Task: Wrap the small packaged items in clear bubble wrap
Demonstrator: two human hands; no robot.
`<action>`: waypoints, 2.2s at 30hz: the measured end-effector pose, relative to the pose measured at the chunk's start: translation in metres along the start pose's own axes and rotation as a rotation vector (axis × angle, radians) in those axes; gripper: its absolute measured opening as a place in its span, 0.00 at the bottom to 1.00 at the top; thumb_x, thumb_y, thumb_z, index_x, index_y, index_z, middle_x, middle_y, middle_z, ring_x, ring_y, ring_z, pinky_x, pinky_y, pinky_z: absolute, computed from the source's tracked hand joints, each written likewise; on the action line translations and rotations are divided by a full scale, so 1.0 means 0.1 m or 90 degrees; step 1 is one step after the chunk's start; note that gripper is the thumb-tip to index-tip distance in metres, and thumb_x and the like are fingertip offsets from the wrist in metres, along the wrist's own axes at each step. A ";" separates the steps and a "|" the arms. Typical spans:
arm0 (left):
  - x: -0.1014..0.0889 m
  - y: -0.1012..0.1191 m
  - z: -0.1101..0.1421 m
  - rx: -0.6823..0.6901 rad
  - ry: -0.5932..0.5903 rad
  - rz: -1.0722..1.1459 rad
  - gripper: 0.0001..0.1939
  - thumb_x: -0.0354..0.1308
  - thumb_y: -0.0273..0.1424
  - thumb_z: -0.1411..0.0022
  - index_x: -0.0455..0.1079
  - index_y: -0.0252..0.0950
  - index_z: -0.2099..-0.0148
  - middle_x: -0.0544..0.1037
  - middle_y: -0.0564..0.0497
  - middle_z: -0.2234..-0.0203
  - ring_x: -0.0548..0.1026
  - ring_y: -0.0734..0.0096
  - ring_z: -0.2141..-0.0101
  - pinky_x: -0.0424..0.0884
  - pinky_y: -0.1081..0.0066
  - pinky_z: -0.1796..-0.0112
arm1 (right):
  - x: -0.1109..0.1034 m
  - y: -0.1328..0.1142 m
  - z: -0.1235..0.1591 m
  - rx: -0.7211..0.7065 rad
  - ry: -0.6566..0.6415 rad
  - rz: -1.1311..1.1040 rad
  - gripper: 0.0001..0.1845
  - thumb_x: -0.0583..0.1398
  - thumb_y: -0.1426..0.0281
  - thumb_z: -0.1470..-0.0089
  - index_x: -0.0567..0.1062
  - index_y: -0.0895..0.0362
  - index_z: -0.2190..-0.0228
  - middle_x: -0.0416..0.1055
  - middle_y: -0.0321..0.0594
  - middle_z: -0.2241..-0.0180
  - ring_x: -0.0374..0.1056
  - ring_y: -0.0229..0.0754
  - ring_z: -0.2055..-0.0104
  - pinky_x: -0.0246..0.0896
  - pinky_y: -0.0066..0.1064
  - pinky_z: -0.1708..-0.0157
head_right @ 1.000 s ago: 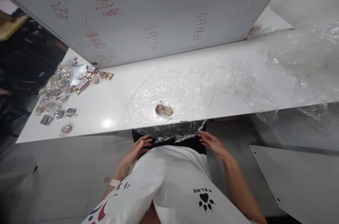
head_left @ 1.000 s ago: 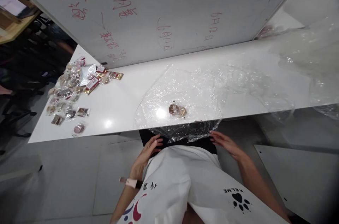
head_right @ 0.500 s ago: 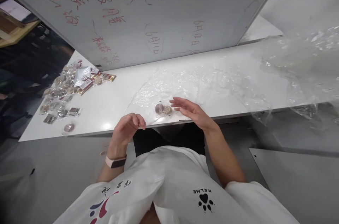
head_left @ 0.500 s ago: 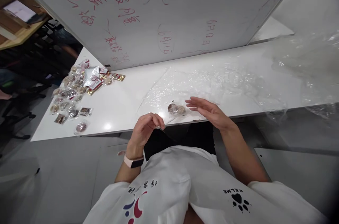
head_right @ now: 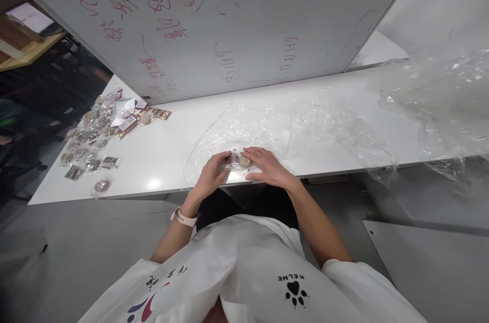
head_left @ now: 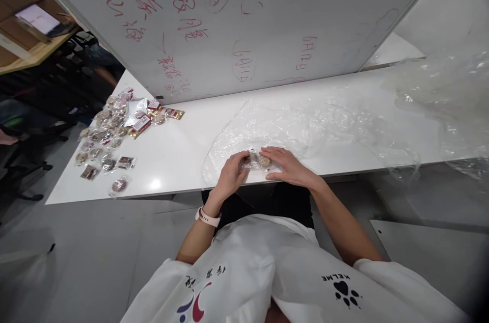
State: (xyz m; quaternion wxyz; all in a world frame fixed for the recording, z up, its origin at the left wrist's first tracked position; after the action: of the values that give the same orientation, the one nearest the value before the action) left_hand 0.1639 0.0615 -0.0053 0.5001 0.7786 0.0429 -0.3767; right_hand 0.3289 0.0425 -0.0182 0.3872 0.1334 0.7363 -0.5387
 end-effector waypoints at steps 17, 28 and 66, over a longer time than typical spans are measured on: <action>-0.38 0.39 -0.26 0.095 0.173 -0.303 0.13 0.51 0.26 0.32 0.68 0.38 0.47 0.77 0.41 0.51 0.72 0.55 0.49 0.68 0.53 0.50 | -0.34 0.25 -0.29 0.213 0.291 0.180 0.21 0.55 0.55 0.36 0.76 0.55 0.50 0.75 0.46 0.57 0.71 0.51 0.58 0.63 0.41 0.59; 0.05 -0.02 -0.44 -0.015 -0.023 -0.278 0.12 0.49 0.33 0.28 0.66 0.38 0.45 0.79 0.44 0.55 0.76 0.59 0.54 0.70 0.61 0.55 | -0.26 0.12 -0.10 0.023 0.183 0.199 0.26 0.53 0.53 0.34 0.74 0.55 0.46 0.74 0.47 0.52 0.67 0.50 0.52 0.60 0.41 0.52; 0.45 0.04 -0.71 -0.027 -0.024 -0.209 0.28 0.35 0.39 0.25 0.52 0.34 0.29 0.56 0.41 0.31 0.52 0.58 0.30 0.43 0.48 0.32 | 0.03 0.05 -0.48 0.003 0.157 0.113 0.25 0.49 0.72 0.38 0.76 0.58 0.46 0.67 0.48 0.39 0.57 0.51 0.33 0.58 0.51 0.37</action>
State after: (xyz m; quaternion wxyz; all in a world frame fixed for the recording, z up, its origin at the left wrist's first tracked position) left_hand 0.2365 0.1035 -0.0157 0.4487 0.7434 0.1677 -0.4668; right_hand 0.3094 0.0873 -0.0184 0.3393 0.2642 0.7622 -0.4839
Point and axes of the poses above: each hand's wrist, its own z-axis away from the middle knuckle, its own x-axis out of the palm, y = z × x, the point moved 9 cm from there along -z, towards the middle knuckle
